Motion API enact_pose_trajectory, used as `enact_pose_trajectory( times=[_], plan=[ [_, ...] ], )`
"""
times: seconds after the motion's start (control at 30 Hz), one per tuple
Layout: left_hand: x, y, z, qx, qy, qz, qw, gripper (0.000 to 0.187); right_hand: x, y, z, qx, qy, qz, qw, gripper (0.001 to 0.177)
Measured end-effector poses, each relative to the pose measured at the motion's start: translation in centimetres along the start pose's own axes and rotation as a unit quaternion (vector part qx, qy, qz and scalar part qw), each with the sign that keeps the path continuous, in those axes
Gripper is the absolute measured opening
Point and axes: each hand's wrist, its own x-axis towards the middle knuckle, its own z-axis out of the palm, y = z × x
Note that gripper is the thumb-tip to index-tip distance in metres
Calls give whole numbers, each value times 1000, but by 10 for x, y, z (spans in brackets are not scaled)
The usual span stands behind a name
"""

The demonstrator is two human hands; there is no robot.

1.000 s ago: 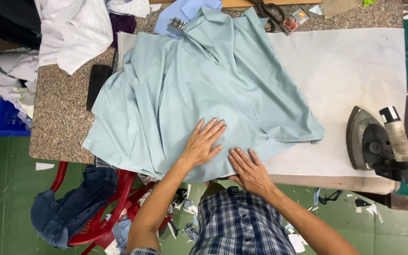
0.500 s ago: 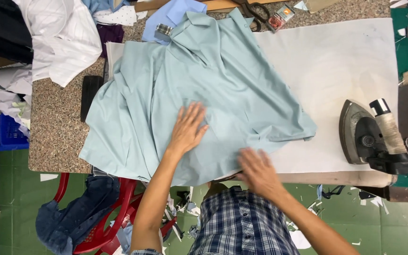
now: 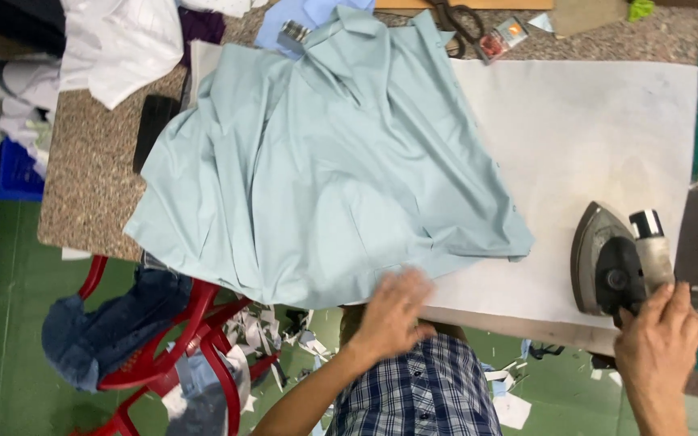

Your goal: The person irons a light blue shirt on a white ironing board using a steam iron. They repeatedly adjust the shirt's position, smooth the fabric with their hands, and iron different sections including the body and sleeves. A black rectangular object is briefly moved aside during the process.

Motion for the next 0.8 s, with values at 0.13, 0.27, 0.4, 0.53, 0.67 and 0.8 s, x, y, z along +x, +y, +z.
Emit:
enact_pose_trajectory(
  times=[0.13,0.27,0.4,0.53,0.67,0.8],
  plan=[
    [-13,-17,-12,-18,33,52,998,81,43,43,25,168,-239,59,954,61],
    [1,-107,-50,64,251,-14,966,61,92,42,61,521,-275,215,779,32],
    [52,-139,-76,122,-17,33,992,74,84,25,27,523,-248,242,779,26],
    [95,-159,-83,98,-3,161,982,67,60,-16,-75,433,-220,253,837,56],
    [125,-192,-97,72,22,226,971,65,62,-98,-199,307,-224,153,912,63],
    [74,-173,-114,52,176,186,965,60,97,-177,-282,346,-339,194,853,62]
  ],
)
